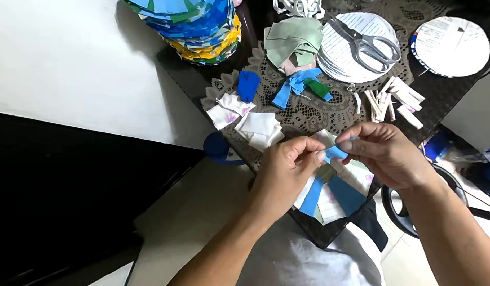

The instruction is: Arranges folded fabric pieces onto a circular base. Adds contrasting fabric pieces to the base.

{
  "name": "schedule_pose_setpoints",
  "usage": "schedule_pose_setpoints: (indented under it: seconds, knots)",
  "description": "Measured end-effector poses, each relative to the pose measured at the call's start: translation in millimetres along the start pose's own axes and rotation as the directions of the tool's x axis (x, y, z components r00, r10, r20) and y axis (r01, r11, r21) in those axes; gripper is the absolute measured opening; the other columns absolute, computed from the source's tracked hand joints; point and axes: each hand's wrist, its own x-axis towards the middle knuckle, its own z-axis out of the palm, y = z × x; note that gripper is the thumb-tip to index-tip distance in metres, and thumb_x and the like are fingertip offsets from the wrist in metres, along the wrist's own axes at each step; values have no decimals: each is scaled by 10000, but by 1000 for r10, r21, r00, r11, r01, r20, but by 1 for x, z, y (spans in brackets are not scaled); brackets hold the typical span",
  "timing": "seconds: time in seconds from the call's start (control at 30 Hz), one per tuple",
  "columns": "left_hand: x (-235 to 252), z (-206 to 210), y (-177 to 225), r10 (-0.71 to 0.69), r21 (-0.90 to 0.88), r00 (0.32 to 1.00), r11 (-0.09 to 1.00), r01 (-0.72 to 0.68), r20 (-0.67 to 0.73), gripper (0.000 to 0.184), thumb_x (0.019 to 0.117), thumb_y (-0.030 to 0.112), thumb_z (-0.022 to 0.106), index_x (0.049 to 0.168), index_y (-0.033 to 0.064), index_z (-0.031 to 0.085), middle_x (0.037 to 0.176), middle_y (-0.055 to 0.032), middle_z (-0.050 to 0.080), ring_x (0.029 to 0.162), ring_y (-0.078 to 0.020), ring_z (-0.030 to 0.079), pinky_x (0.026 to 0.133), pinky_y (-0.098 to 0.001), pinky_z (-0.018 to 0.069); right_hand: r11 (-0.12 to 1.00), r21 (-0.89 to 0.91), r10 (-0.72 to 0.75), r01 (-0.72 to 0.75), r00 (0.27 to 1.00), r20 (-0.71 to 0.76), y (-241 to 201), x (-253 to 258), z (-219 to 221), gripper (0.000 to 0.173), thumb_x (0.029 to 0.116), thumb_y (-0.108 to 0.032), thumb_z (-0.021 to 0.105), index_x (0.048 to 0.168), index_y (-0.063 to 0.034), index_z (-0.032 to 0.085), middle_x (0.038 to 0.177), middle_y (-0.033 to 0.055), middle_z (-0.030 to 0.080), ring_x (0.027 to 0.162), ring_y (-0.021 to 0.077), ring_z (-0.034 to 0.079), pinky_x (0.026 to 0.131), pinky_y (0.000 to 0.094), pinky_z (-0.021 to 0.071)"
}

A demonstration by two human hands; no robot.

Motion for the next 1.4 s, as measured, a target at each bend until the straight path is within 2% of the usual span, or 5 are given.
schedule_pose_setpoints:
  seconds: [0.13,0.27,0.53,1.07,1.4]
  knots:
    - [-5,-6,0,-26,-7,998,1000,26,49,53,929,84,699,965,90,738,836,50,699,737,-12,652,670,-167,559,1000,-22,19,-18,996,85,1,-5,1,136,923,-4,603,969,-105,681,921,24,742,774,81,707,699,227,603]
    - [-14,-9,-1,-81,-15,992,996,83,94,67,894,61,720,951,90,740,810,38,702,721,-27,663,650,-171,564,977,-212,37,-4,988,153,0,-11,10,220,877,62,654,1062,-44,707,828,-4,710,699,39,656,635,176,560]
    - [-58,-6,-10,-188,223,967,964,147,172,143,949,206,639,902,121,744,796,91,694,726,83,623,664,-93,511,641,-746,29,179,966,256,3,-35,32,76,947,-108,675,915,-135,739,812,-49,698,705,-8,635,632,172,530]
    - [-113,-6,-29,-214,372,971,914,162,102,208,962,253,598,909,125,754,751,60,682,662,68,594,607,-98,474,510,-833,331,215,845,421,3,-21,35,122,920,-32,719,857,-115,783,736,-18,701,645,47,638,606,227,530]
    - [-134,-4,-35,59,477,995,874,-92,83,208,978,206,584,1027,107,760,988,-59,724,920,-98,670,806,-191,536,442,-869,400,223,818,414,4,-5,37,95,931,-66,718,886,-125,776,752,-21,686,642,52,617,605,237,516]
